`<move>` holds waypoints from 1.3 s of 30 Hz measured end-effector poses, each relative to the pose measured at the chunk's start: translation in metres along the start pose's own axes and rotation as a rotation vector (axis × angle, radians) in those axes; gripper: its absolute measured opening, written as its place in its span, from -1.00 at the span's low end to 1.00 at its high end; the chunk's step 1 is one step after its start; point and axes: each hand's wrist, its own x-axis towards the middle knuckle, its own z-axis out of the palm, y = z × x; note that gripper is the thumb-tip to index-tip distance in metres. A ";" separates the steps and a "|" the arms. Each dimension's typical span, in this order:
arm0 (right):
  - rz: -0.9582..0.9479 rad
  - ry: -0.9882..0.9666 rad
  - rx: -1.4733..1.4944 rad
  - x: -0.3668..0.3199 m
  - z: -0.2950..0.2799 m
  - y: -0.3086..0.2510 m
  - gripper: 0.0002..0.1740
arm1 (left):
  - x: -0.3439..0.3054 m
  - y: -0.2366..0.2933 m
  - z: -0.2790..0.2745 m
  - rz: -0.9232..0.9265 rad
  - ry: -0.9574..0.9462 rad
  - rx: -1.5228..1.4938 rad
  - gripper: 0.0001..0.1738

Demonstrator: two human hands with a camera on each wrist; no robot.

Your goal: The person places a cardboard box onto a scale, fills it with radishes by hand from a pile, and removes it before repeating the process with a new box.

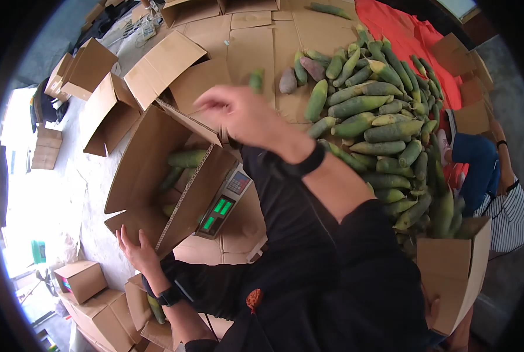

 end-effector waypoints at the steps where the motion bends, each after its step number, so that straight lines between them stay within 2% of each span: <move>1: 0.040 0.075 -0.046 -0.003 -0.021 0.012 -0.77 | 0.001 -0.002 0.001 0.009 0.003 0.007 -0.45; 2: 0.101 0.148 -0.145 -0.008 -0.039 0.017 -0.76 | 0.001 -0.003 0.001 0.019 0.006 0.014 -0.46; 4: 0.148 0.196 -0.150 -0.021 -0.071 0.051 -0.76 | 0.001 -0.001 0.000 0.026 0.004 0.010 -0.46; 6: 0.468 0.269 0.037 -0.037 -0.089 0.073 -0.76 | 0.000 -0.001 0.000 0.035 0.001 0.006 -0.46; 10: 0.464 0.259 -0.159 -0.078 -0.095 0.161 -0.75 | 0.003 -0.005 0.003 0.045 -0.010 0.004 -0.47; 12: 0.383 0.216 -0.495 -0.100 -0.090 0.196 -0.81 | 0.004 -0.005 0.003 0.042 -0.023 -0.006 -0.47; 13: 0.387 0.217 -0.493 -0.111 -0.089 0.212 -0.81 | 0.004 -0.004 0.002 0.037 -0.025 -0.001 -0.48; 15: 0.504 0.087 -0.797 -0.129 -0.088 0.232 -0.82 | 0.004 -0.004 0.002 0.034 -0.029 0.008 -0.48; 16: 0.507 0.087 -0.794 -0.135 -0.086 0.225 -0.82 | 0.004 -0.005 0.003 0.040 -0.028 0.010 -0.49; 18: 0.643 0.072 -1.077 -0.146 -0.082 0.205 -0.71 | 0.004 -0.006 0.003 0.045 -0.028 0.017 -0.49; 19: 0.645 0.070 -1.075 -0.150 -0.083 0.205 -0.71 | 0.004 -0.006 0.004 0.045 -0.027 0.018 -0.48; 21: 0.754 0.066 -1.103 -0.163 -0.091 0.206 -0.51 | 0.004 -0.008 0.004 0.045 -0.027 0.018 -0.48; 22: 0.755 0.066 -1.103 -0.172 -0.094 0.209 -0.51 | 0.005 -0.009 0.005 0.043 -0.023 0.019 -0.49; 24: 0.899 0.092 -1.122 -0.195 -0.099 0.224 -0.33 | 0.005 -0.008 0.005 0.038 -0.018 0.020 -0.49; 25: 0.989 0.061 -1.087 -0.205 -0.102 0.233 -0.17 | 0.005 -0.007 0.005 0.034 -0.018 0.022 -0.49; 26: 0.983 0.054 -1.085 -0.214 -0.103 0.239 -0.17 | 0.004 -0.007 0.005 0.031 -0.018 0.027 -0.49; 28: 1.181 0.066 -0.941 -0.228 -0.101 0.245 -0.07 | 0.004 -0.008 0.004 0.028 -0.020 0.039 -0.49; 29: 1.205 0.063 -0.874 -0.230 -0.102 0.245 0.02 | 0.004 -0.008 0.005 0.030 -0.024 0.044 -0.49; 32: 1.255 0.065 -0.905 -0.225 -0.101 0.250 0.05 | 0.005 -0.010 0.006 0.017 -0.032 0.046 -0.49; 36: 1.227 0.077 -0.972 -0.217 -0.102 0.258 0.01 | 0.006 -0.007 0.005 0.001 -0.039 0.029 -0.49; 38: 1.273 0.031 -1.064 -0.210 -0.098 0.257 -0.23 | 0.006 -0.007 0.005 -0.011 -0.057 0.051 -0.48; 39: 1.232 0.040 -1.136 -0.213 -0.100 0.268 -0.37 | 0.006 -0.004 0.003 -0.021 -0.069 0.057 -0.48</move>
